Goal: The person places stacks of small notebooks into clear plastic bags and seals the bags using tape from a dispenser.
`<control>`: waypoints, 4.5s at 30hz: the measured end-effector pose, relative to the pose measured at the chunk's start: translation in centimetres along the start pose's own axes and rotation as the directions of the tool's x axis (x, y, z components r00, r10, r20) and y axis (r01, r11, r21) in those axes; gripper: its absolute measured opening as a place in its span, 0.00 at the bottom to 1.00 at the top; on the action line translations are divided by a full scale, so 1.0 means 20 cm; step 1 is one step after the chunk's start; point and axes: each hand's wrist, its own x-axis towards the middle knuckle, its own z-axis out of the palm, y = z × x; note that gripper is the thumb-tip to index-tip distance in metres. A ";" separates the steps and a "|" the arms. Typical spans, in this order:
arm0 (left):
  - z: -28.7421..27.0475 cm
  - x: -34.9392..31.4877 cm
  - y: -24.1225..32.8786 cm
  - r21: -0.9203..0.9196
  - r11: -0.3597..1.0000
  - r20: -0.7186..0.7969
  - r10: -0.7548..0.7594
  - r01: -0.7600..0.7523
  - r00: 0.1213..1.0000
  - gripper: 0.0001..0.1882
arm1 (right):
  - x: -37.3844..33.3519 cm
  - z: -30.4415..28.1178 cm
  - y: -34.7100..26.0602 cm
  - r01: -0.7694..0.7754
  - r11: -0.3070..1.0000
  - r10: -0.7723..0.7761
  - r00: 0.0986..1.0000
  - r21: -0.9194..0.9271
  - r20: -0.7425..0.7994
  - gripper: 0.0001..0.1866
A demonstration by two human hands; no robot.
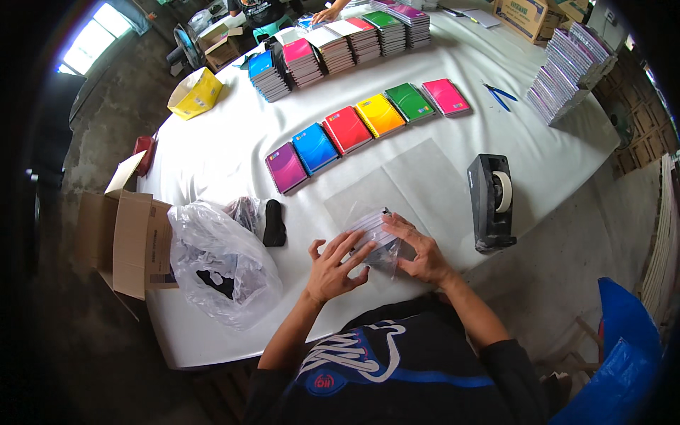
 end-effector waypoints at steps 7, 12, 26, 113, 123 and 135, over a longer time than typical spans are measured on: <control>-0.08 0.05 0.07 -0.083 0.994 0.162 -0.053 0.067 0.985 0.30 | 0.07 -0.05 -0.01 0.222 0.908 -0.154 0.966 -0.356 0.209 0.27; -0.06 0.06 -0.07 -0.557 0.831 -0.158 -0.092 -0.012 0.983 0.32 | 0.10 -0.10 -0.02 0.368 0.731 -0.229 0.926 -0.574 0.301 0.22; -0.10 0.40 -0.29 -0.915 0.351 -0.093 -0.659 0.197 0.746 0.15 | 0.10 -0.06 -0.03 0.329 0.751 -0.206 0.941 -0.572 0.270 0.20; 0.01 0.21 0.00 -0.427 0.832 -0.189 -0.464 0.354 0.865 0.18 | 0.38 -0.12 -0.05 -0.229 0.973 0.229 0.954 -0.021 0.191 0.11; -0.13 0.19 0.12 -0.092 0.959 -0.061 -0.274 0.268 0.960 0.25 | 0.22 -0.04 -0.22 0.143 0.694 -0.090 0.990 -0.705 0.112 0.08; 0.01 0.13 0.15 0.034 0.996 -0.302 -0.068 0.083 0.951 0.11 | -0.64 -0.69 0.26 -0.751 0.641 0.676 0.455 0.158 -0.580 0.12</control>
